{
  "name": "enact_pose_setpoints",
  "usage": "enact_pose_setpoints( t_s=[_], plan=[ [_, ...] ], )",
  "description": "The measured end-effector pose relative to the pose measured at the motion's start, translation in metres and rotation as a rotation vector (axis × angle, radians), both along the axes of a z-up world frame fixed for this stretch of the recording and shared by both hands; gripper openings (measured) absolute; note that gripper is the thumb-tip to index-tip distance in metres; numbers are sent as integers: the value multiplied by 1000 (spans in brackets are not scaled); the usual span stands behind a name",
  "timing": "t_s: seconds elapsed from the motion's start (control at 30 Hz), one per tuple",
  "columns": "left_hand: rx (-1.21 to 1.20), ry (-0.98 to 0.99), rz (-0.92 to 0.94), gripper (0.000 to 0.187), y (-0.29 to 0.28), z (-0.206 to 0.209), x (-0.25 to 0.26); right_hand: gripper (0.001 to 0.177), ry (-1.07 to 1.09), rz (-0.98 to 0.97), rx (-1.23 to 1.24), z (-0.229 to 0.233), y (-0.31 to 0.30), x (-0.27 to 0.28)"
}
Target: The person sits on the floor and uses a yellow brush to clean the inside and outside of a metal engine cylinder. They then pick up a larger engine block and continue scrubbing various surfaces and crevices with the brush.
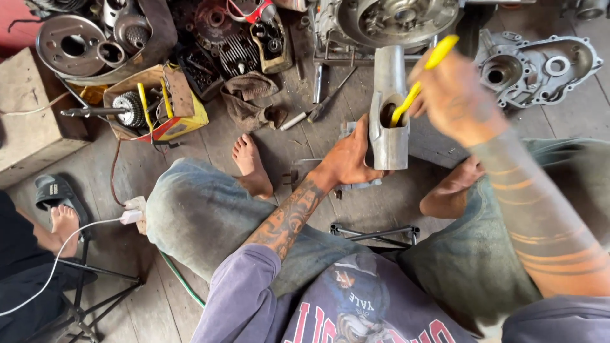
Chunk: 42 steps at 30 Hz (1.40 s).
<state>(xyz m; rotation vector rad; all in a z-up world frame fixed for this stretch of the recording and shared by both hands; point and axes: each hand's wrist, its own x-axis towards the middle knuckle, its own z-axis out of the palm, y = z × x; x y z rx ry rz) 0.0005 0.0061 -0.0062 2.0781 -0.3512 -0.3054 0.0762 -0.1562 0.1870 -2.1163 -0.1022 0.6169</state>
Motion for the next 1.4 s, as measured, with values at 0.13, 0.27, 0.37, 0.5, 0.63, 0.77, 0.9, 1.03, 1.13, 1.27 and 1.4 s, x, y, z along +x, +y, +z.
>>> enact_pose_setpoints(
  t_s=[0.13, 0.27, 0.37, 0.5, 0.63, 0.77, 0.9, 1.03, 1.13, 1.27, 1.4],
  plan=[
    [6, -65, -34, 126, 1, -12, 0, 23, -239, 101, 102, -31, -20, 10],
    [12, -29, -15, 124, -1, -7, -1, 16, -179, -43, 213, -20, -12, 5],
    [9, -47, -21, 122, -1, -7, 1, 18, -219, -12, 190, -33, -13, 11],
    [27, -46, -13, 125, 0, -9, 4, 15, -328, -33, 314, -39, -21, 23],
    [0, -29, -19, 118, 2, -5, 2, 15, -256, 40, 207, -43, -13, 12],
    [-3, -51, 9, 121, 2, -7, 0, 15, -273, -44, 361, -45, -16, 18],
    [4, -17, -6, 120, 0, -8, 2, 21, -246, 95, 152, -29, -8, -2],
    [31, 7, 18, 123, -1, -5, 0, 16, -364, 5, 354, -24, -12, 6],
    [-10, -6, -14, 123, -1, -2, 4, 26, -29, 88, -54, -10, 3, -4],
    [-10, 3, -1, 121, 1, 2, 2, 20, -260, 94, 179, -30, -15, 8],
    [-40, 34, 2, 121, 1, 14, -2, 18, -233, 167, 250, -50, -9, -7]
  ],
)
